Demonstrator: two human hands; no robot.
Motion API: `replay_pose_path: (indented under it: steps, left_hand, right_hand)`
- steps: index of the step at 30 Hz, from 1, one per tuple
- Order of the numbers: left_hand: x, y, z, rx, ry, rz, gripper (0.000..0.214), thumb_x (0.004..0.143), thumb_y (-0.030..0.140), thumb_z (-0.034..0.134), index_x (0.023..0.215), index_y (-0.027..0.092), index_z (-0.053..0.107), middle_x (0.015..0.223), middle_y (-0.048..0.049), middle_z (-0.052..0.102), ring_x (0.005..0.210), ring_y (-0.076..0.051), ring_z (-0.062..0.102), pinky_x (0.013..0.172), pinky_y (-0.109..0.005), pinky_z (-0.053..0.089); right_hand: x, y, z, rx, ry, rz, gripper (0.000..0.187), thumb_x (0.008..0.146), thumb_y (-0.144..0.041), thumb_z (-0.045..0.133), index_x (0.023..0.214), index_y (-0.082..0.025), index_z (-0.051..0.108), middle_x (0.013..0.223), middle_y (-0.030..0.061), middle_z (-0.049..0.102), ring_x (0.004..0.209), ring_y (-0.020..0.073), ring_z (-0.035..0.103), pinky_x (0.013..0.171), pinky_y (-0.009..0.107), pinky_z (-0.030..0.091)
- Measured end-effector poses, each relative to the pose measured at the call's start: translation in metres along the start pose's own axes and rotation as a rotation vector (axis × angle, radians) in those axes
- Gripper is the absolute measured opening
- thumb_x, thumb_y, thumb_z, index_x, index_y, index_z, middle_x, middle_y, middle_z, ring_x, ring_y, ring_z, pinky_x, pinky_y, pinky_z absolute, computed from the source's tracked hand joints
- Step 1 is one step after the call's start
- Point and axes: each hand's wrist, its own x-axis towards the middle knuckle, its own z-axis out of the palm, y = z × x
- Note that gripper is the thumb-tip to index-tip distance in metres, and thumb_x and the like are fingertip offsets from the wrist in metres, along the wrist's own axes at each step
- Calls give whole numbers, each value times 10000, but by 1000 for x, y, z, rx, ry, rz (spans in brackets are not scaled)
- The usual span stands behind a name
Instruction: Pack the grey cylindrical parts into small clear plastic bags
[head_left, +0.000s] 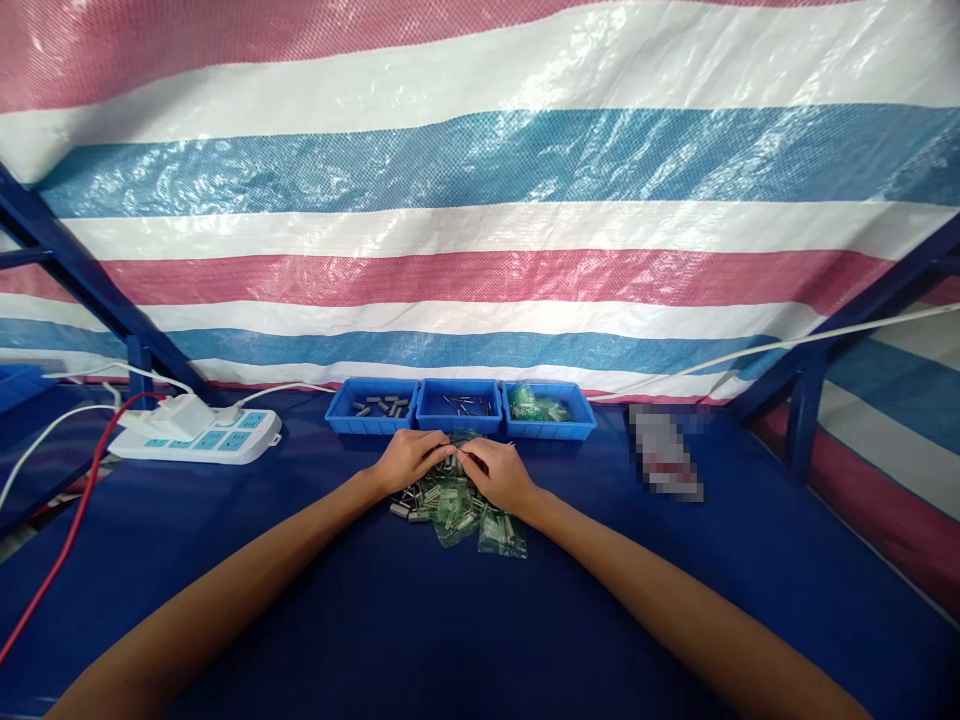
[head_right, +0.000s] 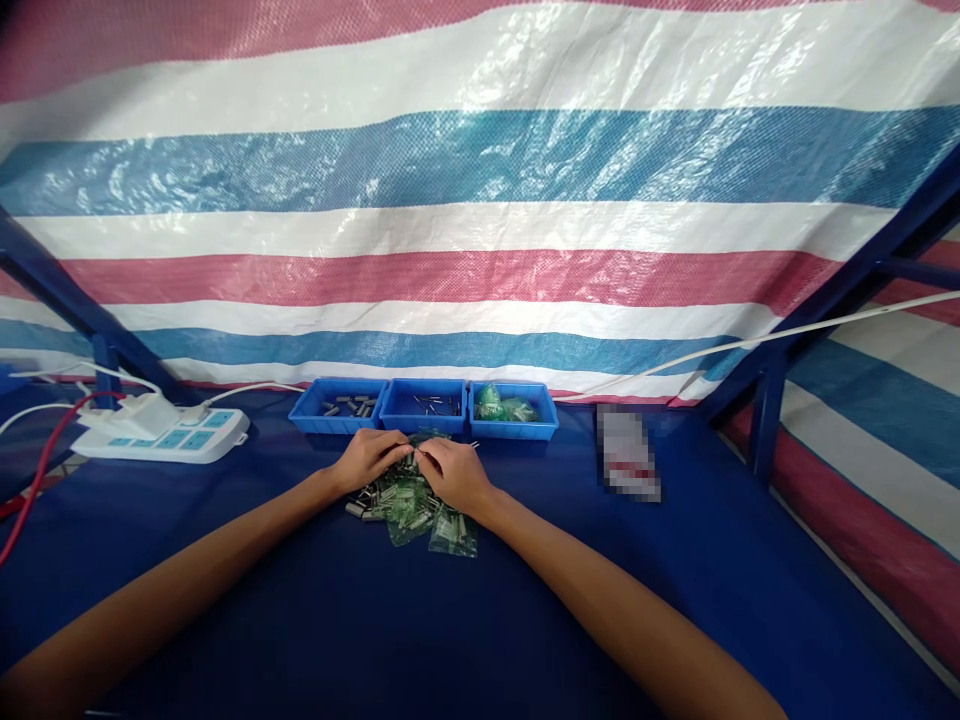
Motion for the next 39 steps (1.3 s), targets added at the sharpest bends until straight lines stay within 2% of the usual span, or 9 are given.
replay_pose_path:
  steps: [39]
  left_hand:
    - [2, 3, -2, 0, -11, -1, 293, 956, 319, 399, 811, 144, 584, 657, 0, 578, 574, -92, 530, 555, -200, 343]
  right_hand:
    - [1, 0, 0, -3, -13, 13, 236, 930, -237, 400, 783, -170, 573, 722, 43, 602, 640, 145, 536, 599, 244, 381]
